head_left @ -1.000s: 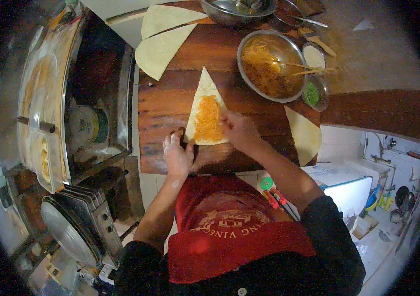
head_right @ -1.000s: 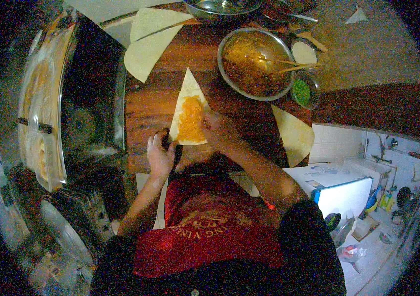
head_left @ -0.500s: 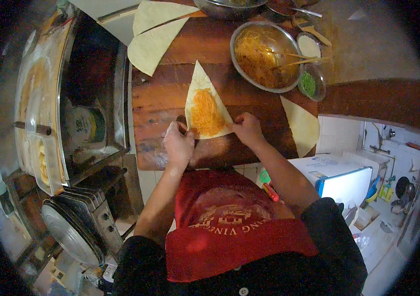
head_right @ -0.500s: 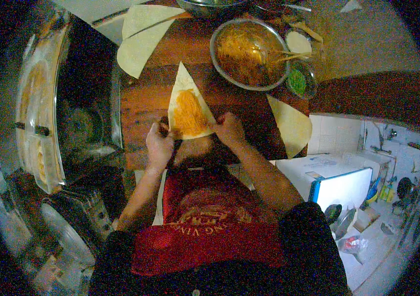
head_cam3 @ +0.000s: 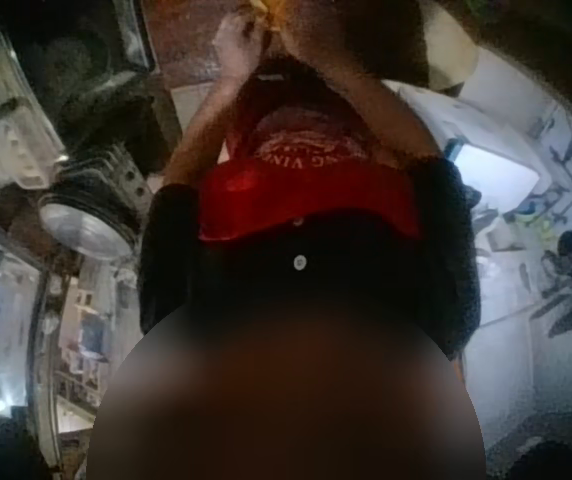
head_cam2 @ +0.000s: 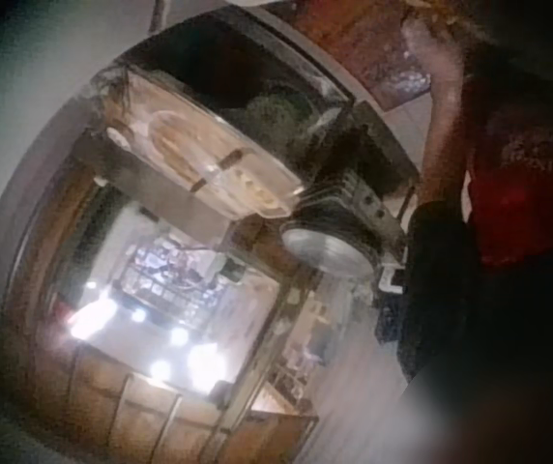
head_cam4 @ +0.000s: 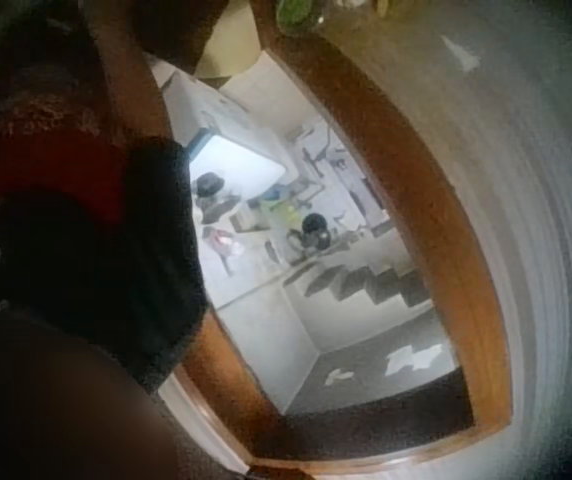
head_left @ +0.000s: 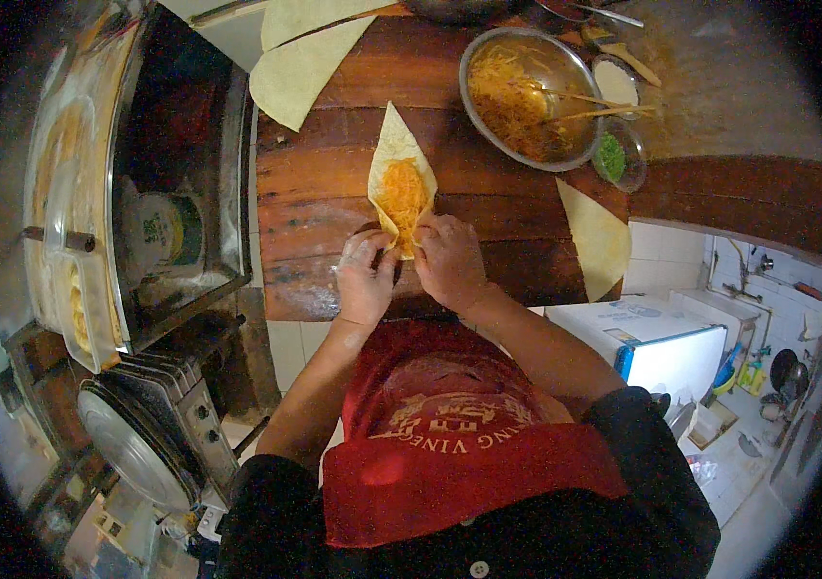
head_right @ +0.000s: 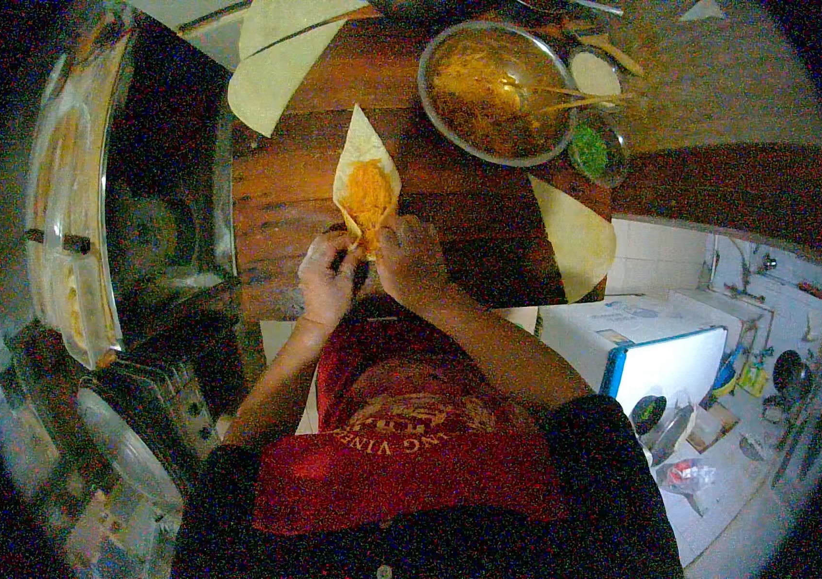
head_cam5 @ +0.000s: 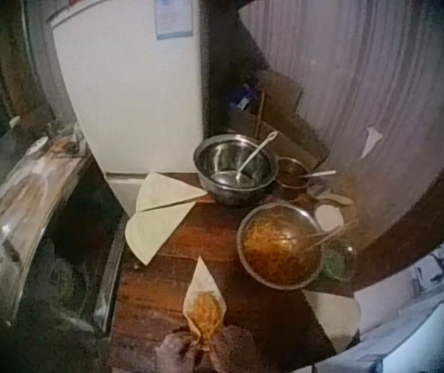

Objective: The person places a portion of shredded filling onto triangular pastry sheets, folds them into samosas, and places the finished units into a plastic container. The process is repeated multiple times.

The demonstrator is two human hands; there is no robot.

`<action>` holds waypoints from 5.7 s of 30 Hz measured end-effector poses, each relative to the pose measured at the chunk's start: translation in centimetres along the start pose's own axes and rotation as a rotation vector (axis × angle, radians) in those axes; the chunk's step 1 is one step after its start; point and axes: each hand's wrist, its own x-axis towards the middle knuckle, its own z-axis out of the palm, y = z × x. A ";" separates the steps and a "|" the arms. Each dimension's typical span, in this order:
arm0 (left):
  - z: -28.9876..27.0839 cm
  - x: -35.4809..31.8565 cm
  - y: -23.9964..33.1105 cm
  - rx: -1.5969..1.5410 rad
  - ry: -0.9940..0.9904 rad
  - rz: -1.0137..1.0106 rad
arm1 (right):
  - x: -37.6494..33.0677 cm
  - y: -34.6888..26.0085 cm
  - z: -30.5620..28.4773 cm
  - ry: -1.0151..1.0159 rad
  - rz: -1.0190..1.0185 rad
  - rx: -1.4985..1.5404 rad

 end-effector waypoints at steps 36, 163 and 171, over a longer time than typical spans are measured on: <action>0.4 2.1 0.7 0.269 -0.105 0.235 | -0.8 1.4 1.7 -0.011 -0.212 -0.004; -2.7 15.0 -1.6 0.266 -0.602 0.133 | 10.6 7.1 -1.9 -0.341 -0.356 0.092; -2.6 14.0 -2.6 0.435 -0.442 0.620 | 12.7 7.2 -2.4 -0.400 -0.302 0.153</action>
